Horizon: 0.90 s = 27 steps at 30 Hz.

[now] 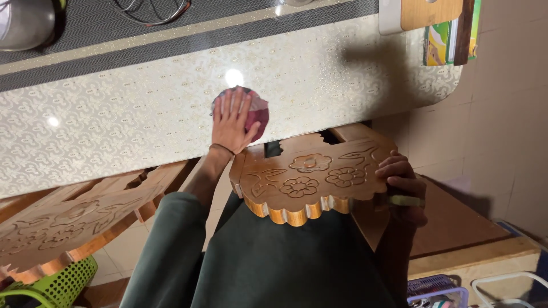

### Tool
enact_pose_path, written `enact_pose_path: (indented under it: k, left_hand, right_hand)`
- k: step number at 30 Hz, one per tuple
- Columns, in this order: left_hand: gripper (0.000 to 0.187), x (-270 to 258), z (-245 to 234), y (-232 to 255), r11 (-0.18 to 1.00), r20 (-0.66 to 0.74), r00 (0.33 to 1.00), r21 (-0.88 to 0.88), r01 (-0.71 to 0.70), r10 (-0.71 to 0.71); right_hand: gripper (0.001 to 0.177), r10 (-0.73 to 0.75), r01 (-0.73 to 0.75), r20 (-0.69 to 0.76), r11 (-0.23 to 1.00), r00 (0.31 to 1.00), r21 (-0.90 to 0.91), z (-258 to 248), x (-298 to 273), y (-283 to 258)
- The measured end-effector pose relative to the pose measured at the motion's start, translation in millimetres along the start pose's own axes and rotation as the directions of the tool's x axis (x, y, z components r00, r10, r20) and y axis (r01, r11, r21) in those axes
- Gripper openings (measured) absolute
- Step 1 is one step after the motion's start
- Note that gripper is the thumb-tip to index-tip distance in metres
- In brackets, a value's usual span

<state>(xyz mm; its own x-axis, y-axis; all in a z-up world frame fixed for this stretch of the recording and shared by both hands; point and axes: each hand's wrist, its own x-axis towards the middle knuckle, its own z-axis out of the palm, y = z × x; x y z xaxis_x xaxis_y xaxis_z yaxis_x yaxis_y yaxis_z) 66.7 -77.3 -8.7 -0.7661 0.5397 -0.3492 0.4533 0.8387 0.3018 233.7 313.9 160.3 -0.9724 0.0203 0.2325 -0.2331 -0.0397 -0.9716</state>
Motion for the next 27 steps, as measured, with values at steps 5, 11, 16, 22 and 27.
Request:
enact_pose_path:
  k: [5,11,16,22,27]
  left_hand:
    - [0.080,-14.0,5.4,-2.9,0.992,-0.098,0.987,-0.032,0.126,-0.129]
    - [0.086,-20.9,9.2,-38.9,0.980,-0.096,0.975,-0.036,0.197,-0.199]
    - [0.085,-25.1,-1.5,-53.9,0.976,-0.203,0.956,-0.081,0.201,-0.213]
    - [0.086,-19.5,-4.6,-56.4,0.989,-0.327,0.934,-0.048,0.138,-0.146]
    - [0.087,0.8,-8.0,-53.8,0.994,-0.188,0.977,-0.046,0.098,-0.105]
  right_hand:
    - [0.066,-0.059,0.059,-0.012,0.998,0.998,-0.026,3.7,5.1,-0.9]
    - [0.065,-0.055,0.055,-0.013,0.998,0.998,-0.026,0.8,1.9,2.0]
    - [0.067,-0.050,0.050,0.003,0.998,0.999,-0.036,-4.8,1.8,3.2]
    - [0.059,-0.039,0.040,0.030,0.999,0.999,-0.015,-9.0,-0.6,6.0]
    - [0.057,-0.008,0.008,0.002,1.000,1.000,0.025,-3.5,-0.2,0.3]
